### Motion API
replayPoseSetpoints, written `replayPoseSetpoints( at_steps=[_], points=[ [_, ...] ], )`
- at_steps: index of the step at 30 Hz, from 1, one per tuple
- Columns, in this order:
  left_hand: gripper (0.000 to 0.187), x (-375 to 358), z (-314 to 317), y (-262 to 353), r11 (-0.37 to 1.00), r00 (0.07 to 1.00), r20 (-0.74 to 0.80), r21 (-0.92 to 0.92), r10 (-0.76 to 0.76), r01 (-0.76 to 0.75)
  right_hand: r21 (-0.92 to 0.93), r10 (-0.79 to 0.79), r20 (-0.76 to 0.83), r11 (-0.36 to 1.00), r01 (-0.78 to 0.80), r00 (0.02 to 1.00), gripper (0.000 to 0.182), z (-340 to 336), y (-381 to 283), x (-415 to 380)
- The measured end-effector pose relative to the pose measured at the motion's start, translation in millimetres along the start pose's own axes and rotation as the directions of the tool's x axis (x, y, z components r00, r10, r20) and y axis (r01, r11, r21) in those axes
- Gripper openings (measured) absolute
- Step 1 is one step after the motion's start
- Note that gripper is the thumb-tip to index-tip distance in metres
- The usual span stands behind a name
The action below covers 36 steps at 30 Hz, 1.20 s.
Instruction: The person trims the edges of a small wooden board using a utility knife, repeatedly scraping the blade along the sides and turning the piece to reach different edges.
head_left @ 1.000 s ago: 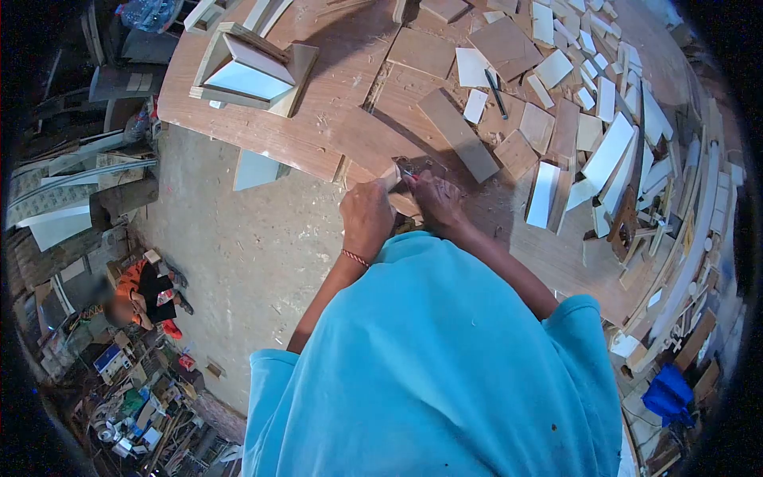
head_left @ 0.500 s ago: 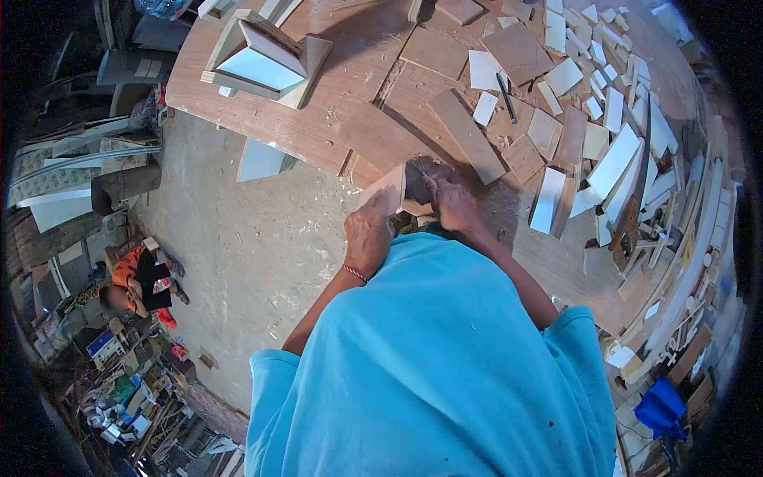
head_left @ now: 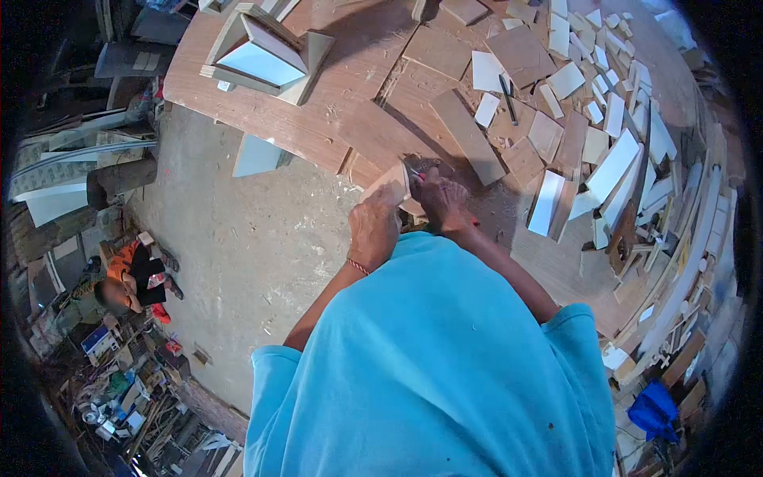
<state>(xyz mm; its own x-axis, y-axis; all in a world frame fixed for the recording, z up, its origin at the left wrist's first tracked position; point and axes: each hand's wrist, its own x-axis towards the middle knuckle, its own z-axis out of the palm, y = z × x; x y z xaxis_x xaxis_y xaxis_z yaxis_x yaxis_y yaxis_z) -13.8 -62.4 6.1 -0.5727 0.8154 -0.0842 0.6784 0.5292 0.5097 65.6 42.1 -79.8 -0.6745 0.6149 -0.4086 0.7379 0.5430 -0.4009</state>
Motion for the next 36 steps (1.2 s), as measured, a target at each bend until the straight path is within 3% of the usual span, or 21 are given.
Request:
replayPoseSetpoints(
  at_steps=[3, 5, 6, 7, 8, 9, 10, 12, 14, 22, 31, 36],
  points=[
    [0.024, -6.1, 0.2, -6.2, 1.0, 0.999, -0.051, -0.017, 0.006, -0.007, 0.055, -0.051, -0.067, 0.997, 0.055, 0.996, 0.039, 7.7, 7.3, 1.4],
    [0.033, -10.9, -2.4, -9.6, 0.999, 1.0, -0.008, -0.037, 0.016, -0.017, 0.02, -0.271, -0.417, 0.952, 0.307, 0.868, 0.042, 13.7, 15.8, -2.8],
    [0.033, -10.5, -4.0, -10.2, 0.999, 1.0, -0.01, -0.036, 0.014, -0.014, 0.02, -0.274, -0.417, 0.951, 0.31, 0.867, 0.042, 10.1, 18.9, 1.2],
    [0.036, -7.9, -5.9, -9.3, 0.994, 0.985, -0.13, 0.029, 0.111, -0.108, 0.468, -0.165, -0.182, 0.853, 0.233, 0.969, 0.045, -1.2, 21.0, 8.3],
    [0.039, -6.2, -7.3, -8.6, 0.977, 0.948, -0.242, 0.104, 0.208, -0.188, 0.796, -0.159, 0.098, 0.605, 0.018, 0.982, 0.048, -12.2, 21.3, 12.0],
    [0.039, -4.5, -8.1, -8.5, 0.977, 0.947, -0.248, 0.104, 0.205, -0.184, 0.854, -0.031, 0.304, 0.453, -0.257, 0.952, 0.052, -38.5, 5.0, 3.5],
    [0.038, -3.3, -9.1, -8.6, 0.965, 0.929, -0.27, 0.13, 0.254, -0.227, 0.852, -0.037, 0.303, 0.457, -0.253, 0.952, 0.052, -45.6, -0.2, 2.5],
    [0.037, -3.2, -9.2, -10.2, 0.95, 0.905, -0.297, 0.158, 0.305, -0.269, 0.898, -0.188, 0.413, -0.077, -0.433, 0.891, 0.048, -56.1, -7.3, 1.7],
    [0.043, -6.1, -5.9, -14.2, 0.936, 0.893, -0.293, 0.199, 0.34, -0.291, 0.928, -0.187, 0.337, -0.101, -0.359, 0.923, 0.045, -66.2, -13.9, -0.2],
    [0.042, -10.3, -6.4, -16.3, 0.924, 0.894, -0.275, 0.252, 0.354, -0.288, 0.867, -0.228, 0.343, -0.295, -0.401, 0.911, 0.039, -68.8, -14.7, -1.2],
    [0.039, -16.3, -11.7, -15.0, 0.906, 0.871, -0.263, 0.201, 0.416, -0.372, 0.854, -0.244, 0.278, -0.38, -0.355, 0.929, 0.039, -81.6, -21.3, -5.3],
    [0.04, -16.4, -12.4, -14.6, 0.903, 0.868, -0.26, 0.205, 0.423, -0.379, 0.888, -0.197, 0.255, -0.34, -0.311, 0.946, 0.04, -82.2, -21.0, -5.8]
  ],
)
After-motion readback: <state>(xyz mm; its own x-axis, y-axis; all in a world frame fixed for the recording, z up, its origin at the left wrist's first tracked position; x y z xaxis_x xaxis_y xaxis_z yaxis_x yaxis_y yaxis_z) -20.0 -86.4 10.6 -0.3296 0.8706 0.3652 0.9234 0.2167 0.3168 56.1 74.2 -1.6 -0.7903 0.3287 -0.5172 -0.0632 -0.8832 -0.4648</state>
